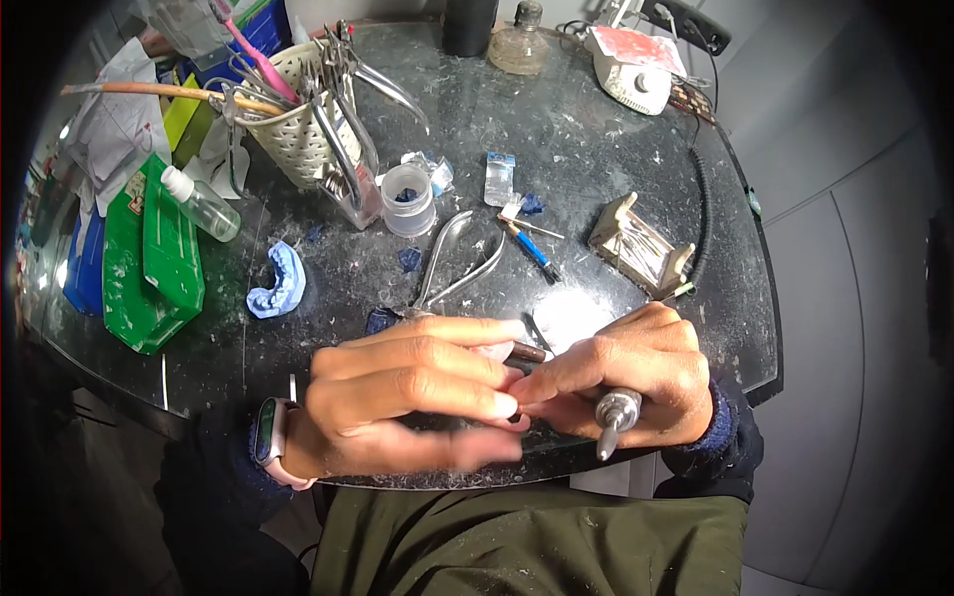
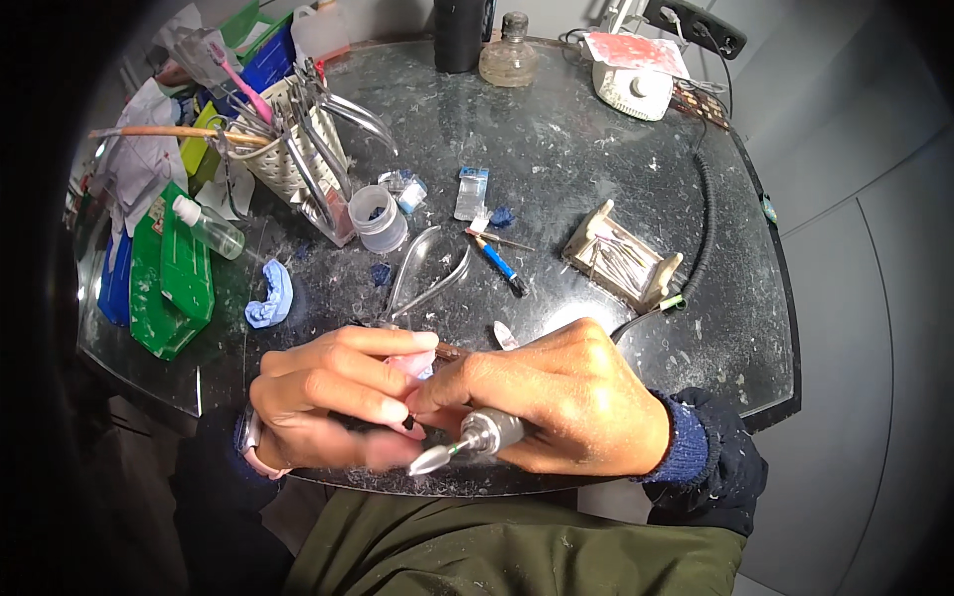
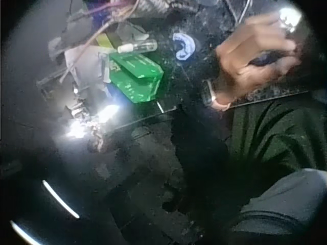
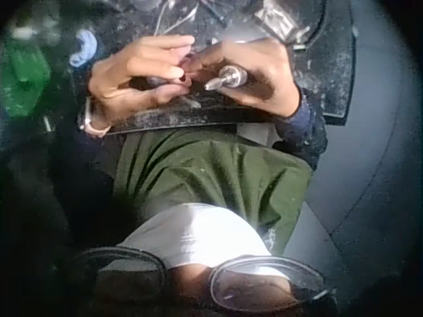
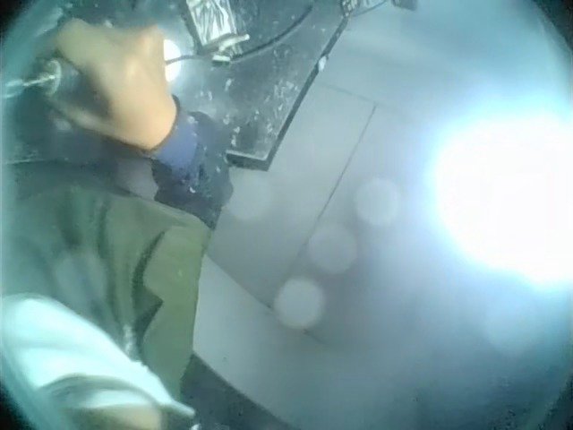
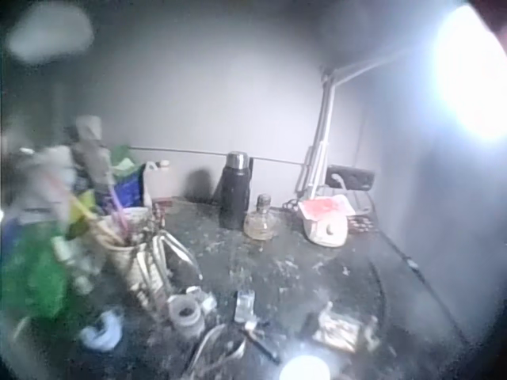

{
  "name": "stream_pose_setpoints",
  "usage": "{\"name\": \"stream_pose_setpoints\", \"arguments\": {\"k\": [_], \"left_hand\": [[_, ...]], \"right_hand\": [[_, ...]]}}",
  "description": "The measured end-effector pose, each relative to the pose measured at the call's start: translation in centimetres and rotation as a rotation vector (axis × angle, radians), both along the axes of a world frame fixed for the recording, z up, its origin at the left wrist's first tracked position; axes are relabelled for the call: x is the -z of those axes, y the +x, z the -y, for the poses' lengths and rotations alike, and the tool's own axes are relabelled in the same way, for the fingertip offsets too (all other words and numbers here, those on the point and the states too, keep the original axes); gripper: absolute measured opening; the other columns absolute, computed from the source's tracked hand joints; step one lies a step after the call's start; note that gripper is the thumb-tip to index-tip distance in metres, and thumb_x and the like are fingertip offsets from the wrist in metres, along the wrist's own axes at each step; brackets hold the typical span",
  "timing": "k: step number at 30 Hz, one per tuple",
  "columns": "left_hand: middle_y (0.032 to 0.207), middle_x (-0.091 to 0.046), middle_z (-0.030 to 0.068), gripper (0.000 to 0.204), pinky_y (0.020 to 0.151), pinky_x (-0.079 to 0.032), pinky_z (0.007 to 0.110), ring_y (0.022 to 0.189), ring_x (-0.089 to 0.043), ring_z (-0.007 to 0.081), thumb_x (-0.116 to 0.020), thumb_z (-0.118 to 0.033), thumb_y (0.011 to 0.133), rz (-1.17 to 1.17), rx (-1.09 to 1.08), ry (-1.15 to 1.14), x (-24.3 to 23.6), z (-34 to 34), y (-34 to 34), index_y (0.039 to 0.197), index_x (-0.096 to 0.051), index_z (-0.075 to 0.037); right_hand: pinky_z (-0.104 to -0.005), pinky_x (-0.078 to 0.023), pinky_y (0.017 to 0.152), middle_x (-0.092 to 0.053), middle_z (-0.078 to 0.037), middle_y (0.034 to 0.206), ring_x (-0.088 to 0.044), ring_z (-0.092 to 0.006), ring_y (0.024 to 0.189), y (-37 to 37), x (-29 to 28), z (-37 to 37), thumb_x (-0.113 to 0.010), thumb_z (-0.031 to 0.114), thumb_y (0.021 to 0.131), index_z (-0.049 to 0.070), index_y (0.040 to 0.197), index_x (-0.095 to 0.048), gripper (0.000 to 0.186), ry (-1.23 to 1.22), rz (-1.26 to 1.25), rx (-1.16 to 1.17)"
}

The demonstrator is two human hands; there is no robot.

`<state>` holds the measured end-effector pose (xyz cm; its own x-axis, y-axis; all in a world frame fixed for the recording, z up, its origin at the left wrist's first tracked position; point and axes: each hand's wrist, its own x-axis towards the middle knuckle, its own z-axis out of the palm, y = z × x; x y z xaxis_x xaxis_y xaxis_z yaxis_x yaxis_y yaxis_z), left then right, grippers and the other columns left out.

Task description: The person fits a dental prosthesis onto a dental cast, marks it with a pencil, and shapes the prosthesis using a rotary tool.

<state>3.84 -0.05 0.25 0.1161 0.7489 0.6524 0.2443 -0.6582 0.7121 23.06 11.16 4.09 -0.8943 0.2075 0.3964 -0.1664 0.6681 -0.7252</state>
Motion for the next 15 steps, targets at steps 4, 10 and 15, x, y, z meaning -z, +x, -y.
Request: {"name": "stream_pose_setpoints", "arguments": {"k": [4,10,15], "left_hand": [[0.090,-0.066,0.0150,0.031,0.080,-0.058,0.039,0.100,-0.063,0.0376,-0.081,-0.005,0.067,0.017,-0.048,0.074,0.6,0.3,0.0,0.091,-0.062,-0.004],[0.092,-0.068,0.0126,0.026,0.083,-0.057,0.039,0.094,-0.067,0.0289,-0.082,-0.004,0.065,0.063,-0.121,0.165,0.6,0.9,0.5,0.084,-0.065,-0.004],[0.089,-0.068,0.0143,0.026,0.077,-0.058,0.038,0.090,-0.068,0.0293,-0.081,-0.001,0.065,0.038,-0.119,0.178,0.7,1.0,0.2,0.083,-0.062,-0.003]], "right_hand": [[-0.0263,-0.048,0.050,-0.063,-0.004,0.067,-0.063,-0.0200,0.056,-0.6,-0.1,-0.1,-0.077,0.022,0.073,0.006,0.084,-0.060,0.026,-0.006,-0.044,0.039],[-0.0303,-0.039,0.040,-0.052,-0.002,0.055,-0.054,-0.0214,0.044,-1.2,0.7,0.1,-0.078,0.050,0.064,0.008,0.070,-0.053,0.049,0.160,0.056,-0.003],[-0.0301,-0.039,0.040,-0.051,-0.003,0.054,-0.053,-0.0216,0.043,-1.5,1.3,0.2,-0.079,0.051,0.062,0.008,0.069,-0.054,0.050,0.144,0.051,-0.004]]}}
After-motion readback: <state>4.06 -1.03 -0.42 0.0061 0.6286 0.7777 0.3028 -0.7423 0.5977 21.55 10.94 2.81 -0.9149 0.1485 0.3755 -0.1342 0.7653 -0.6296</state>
